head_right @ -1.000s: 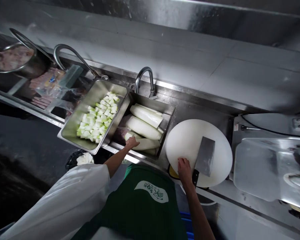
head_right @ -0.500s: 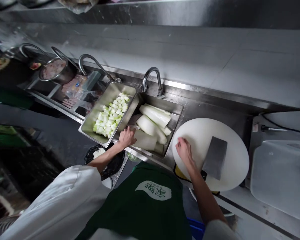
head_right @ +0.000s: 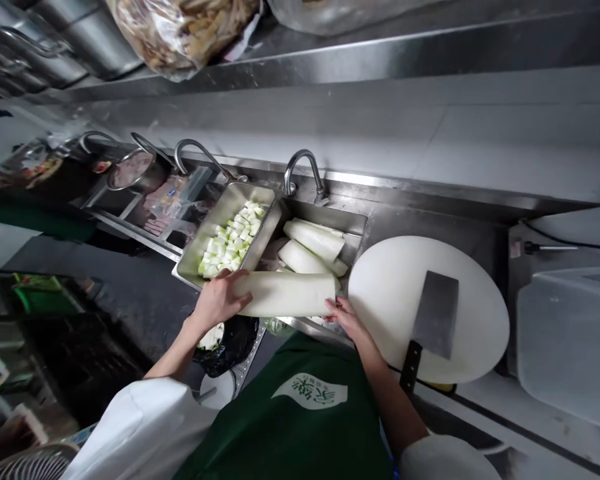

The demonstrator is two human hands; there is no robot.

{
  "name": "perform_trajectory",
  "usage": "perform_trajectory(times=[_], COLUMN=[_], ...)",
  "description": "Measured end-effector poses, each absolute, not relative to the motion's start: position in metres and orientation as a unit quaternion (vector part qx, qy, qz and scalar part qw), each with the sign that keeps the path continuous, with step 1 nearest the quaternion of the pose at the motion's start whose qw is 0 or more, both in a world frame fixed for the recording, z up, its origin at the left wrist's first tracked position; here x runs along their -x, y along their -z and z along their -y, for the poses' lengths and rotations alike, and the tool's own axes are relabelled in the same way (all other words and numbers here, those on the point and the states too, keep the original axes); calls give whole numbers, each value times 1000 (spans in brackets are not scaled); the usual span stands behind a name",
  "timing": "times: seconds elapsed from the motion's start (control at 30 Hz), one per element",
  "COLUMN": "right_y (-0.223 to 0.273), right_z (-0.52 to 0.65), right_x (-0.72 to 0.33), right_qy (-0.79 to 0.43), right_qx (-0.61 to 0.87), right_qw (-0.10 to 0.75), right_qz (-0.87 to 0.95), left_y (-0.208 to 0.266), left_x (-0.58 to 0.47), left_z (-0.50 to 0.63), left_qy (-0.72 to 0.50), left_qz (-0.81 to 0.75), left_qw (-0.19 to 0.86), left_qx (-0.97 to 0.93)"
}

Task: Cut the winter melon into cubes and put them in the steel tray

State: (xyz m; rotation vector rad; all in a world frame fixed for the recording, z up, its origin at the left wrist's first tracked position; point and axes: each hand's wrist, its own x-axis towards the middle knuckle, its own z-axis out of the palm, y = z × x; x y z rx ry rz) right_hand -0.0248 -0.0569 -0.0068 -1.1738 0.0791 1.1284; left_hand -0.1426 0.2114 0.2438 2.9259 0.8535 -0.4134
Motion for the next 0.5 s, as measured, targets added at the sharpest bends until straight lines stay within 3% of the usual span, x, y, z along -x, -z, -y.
perform_trajectory(times=[0.37, 0.5], right_y=[-37, -43], right_z=[123, 97], right_x=[-4, -8], right_qy=[-189, -168], right_qx=[609, 524], right_qw=[768, 833], right_qz=[-51, -65], left_y=[-149, -127], left_x=[122, 138], left_z=[-202, -202], left_qy=[80, 16], left_qz=[-309, -323], left_qw=[322, 463], left_qx=[-891, -826])
